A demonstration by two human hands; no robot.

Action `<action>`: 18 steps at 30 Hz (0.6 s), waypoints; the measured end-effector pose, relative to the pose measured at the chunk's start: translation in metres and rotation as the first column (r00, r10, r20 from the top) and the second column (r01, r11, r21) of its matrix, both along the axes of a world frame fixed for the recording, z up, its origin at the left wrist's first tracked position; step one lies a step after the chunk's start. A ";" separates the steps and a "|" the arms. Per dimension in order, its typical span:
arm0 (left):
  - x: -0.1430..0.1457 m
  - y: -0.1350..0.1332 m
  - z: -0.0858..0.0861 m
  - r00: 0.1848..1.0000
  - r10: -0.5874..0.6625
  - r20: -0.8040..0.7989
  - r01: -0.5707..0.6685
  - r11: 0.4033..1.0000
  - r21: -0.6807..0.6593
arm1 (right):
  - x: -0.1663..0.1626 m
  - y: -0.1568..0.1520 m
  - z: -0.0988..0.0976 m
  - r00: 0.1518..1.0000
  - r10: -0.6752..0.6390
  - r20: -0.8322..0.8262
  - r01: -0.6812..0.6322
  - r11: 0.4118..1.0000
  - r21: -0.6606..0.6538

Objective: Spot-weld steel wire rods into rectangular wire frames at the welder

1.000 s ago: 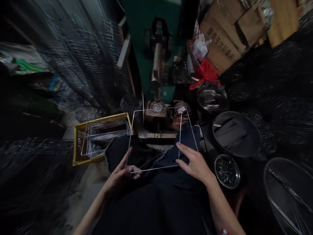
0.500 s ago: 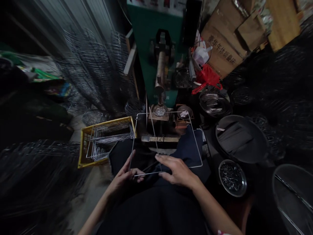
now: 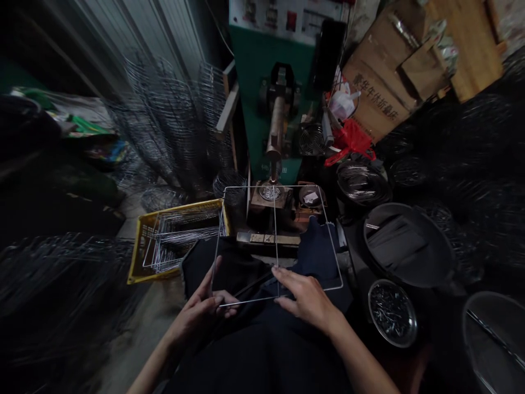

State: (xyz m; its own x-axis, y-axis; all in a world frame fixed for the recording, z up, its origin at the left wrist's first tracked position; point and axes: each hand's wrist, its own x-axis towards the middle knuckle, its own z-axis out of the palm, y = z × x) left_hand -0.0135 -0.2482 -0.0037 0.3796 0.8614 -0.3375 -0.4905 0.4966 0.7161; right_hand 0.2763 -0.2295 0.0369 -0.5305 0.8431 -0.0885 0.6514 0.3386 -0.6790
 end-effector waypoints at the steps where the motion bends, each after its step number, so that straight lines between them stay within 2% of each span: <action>1: 0.000 0.000 0.001 1.000 -0.001 -0.007 0.001 1.000 0.003 | 0.001 0.000 0.001 1.000 0.000 0.000 0.000 1.000 -0.006; 9: 0.004 0.002 0.006 1.000 0.003 -0.009 -0.003 1.000 0.003 | 0.005 0.004 0.005 1.000 -0.008 -0.021 0.007 1.000 -0.023; 18: 0.003 0.006 0.002 1.000 0.002 0.017 -0.002 1.000 0.029 | 0.003 0.012 0.007 0.999 0.002 -0.045 -0.003 1.000 -0.024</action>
